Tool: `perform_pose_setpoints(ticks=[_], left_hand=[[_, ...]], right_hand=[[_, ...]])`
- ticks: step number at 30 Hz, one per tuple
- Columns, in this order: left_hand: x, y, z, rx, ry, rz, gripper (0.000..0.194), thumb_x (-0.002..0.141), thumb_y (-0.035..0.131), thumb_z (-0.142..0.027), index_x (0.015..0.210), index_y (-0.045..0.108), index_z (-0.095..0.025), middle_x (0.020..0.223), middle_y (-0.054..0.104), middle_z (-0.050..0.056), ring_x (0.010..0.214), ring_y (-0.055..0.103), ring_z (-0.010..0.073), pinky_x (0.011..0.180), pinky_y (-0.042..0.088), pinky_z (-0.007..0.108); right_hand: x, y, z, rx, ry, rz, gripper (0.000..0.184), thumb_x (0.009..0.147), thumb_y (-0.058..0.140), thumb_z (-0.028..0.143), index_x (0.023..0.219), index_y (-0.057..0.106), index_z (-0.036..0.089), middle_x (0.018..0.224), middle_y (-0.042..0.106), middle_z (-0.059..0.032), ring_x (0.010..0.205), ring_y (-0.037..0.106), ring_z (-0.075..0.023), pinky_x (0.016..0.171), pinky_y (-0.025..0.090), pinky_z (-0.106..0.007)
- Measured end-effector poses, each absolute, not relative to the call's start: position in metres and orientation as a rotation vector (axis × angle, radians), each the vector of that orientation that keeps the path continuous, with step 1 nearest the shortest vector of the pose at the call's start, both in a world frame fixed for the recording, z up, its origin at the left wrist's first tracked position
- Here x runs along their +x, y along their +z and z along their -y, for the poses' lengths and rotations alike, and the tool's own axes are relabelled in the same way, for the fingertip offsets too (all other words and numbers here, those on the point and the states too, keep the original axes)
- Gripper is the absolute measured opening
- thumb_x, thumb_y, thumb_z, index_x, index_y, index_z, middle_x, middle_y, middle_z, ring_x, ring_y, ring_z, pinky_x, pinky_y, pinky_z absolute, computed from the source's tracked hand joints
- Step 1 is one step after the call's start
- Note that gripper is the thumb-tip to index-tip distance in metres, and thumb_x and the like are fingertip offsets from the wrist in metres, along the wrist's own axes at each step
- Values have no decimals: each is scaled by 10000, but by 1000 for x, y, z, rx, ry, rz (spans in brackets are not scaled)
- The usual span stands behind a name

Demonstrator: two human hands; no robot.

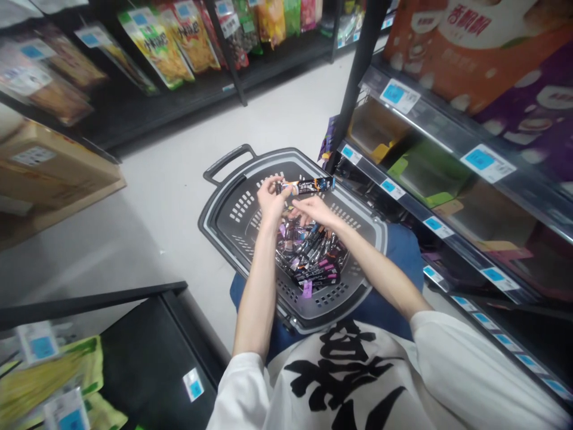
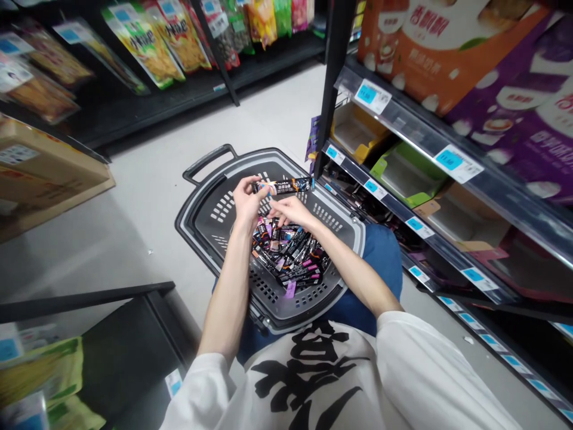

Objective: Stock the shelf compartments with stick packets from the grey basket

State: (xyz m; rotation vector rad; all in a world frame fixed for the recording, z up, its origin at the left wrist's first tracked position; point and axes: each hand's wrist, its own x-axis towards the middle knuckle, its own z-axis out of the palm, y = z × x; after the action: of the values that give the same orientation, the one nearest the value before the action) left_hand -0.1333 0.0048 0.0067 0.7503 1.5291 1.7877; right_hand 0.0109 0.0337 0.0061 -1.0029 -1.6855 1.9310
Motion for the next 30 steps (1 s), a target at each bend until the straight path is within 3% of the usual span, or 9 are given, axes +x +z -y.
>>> perform_pose_setpoints(ticks=[6, 8, 11, 14, 20, 23, 26, 28, 30], left_hand=[[-134, 16, -5, 713, 1728, -1429, 405, 547, 816, -228, 925, 680, -172, 846, 683, 20, 823, 662, 170, 778, 526, 296], [-135, 17, -6, 712, 1722, -1441, 390, 539, 816, -236, 903, 689, -174, 848, 674, 19, 830, 652, 171, 756, 520, 289], [-136, 16, -6, 698, 1724, -1454, 363, 525, 811, -226, 866, 699, -172, 862, 672, 23, 825, 637, 172, 714, 502, 275], [-137, 13, -6, 700, 1727, -1455, 325, 536, 796, -218, 844, 703, -168, 864, 667, 22, 814, 622, 169, 678, 480, 260], [-135, 10, -7, 750, 1718, -1447, 276, 600, 789, -255, 854, 721, -170, 899, 686, 33, 861, 619, 175, 682, 474, 248], [-133, 13, -7, 762, 1693, -1411, 248, 679, 780, -347, 851, 728, -175, 890, 696, 37, 853, 632, 182, 695, 494, 267], [-134, 16, -7, 782, 1708, -1427, 194, 675, 791, -299, 814, 735, -177, 875, 699, 27, 864, 637, 180, 761, 511, 286], [-134, 16, -6, 798, 1698, -1434, 245, 658, 801, -245, 892, 757, -185, 879, 703, 19, 859, 643, 178, 804, 525, 308], [-134, 16, -6, 860, 1666, -1416, 429, 676, 821, -259, 1096, 751, -209, 880, 710, 16, 859, 660, 184, 862, 543, 347]], right_hand=[[13, 21, -24, -1187, 1042, 1806, 181, 885, 651, 368, 957, 722, 217, 904, 780, 0, 604, 672, -136, 670, 530, -282], [14, 20, -25, -1211, 935, 1822, 223, 876, 643, 320, 1076, 671, 227, 912, 770, 17, 601, 656, -130, 698, 524, -289], [16, 15, -29, -1217, 855, 1906, 444, 845, 666, 301, 1271, 567, 230, 838, 744, 40, 605, 650, -144, 676, 504, -293], [17, 7, -32, -1254, 740, 2020, 537, 835, 671, 285, 1354, 540, 244, 809, 728, 41, 662, 662, -167, 683, 490, -302], [21, 6, -33, -1317, 515, 2151, 459, 886, 613, 304, 1339, 585, 234, 819, 694, -1, 735, 652, -195, 673, 474, -312], [24, 8, -33, -1295, 368, 2178, 371, 895, 598, 309, 1252, 633, 216, 1079, 690, -77, 843, 660, -222, 700, 498, -334], [27, 11, -30, -1296, 341, 2221, 356, 897, 585, 301, 1238, 609, 203, 1334, 606, -121, 880, 664, -226, 706, 518, -345], [28, 15, -28, -1301, 348, 2279, 368, 898, 561, 274, 1257, 571, 195, 1348, 607, -126, 899, 665, -239, 723, 527, -358], [30, 23, -26, -1300, 341, 2348, 382, 895, 529, 239, 1274, 544, 195, 1264, 656, -117, 913, 665, -262, 748, 530, -378]])
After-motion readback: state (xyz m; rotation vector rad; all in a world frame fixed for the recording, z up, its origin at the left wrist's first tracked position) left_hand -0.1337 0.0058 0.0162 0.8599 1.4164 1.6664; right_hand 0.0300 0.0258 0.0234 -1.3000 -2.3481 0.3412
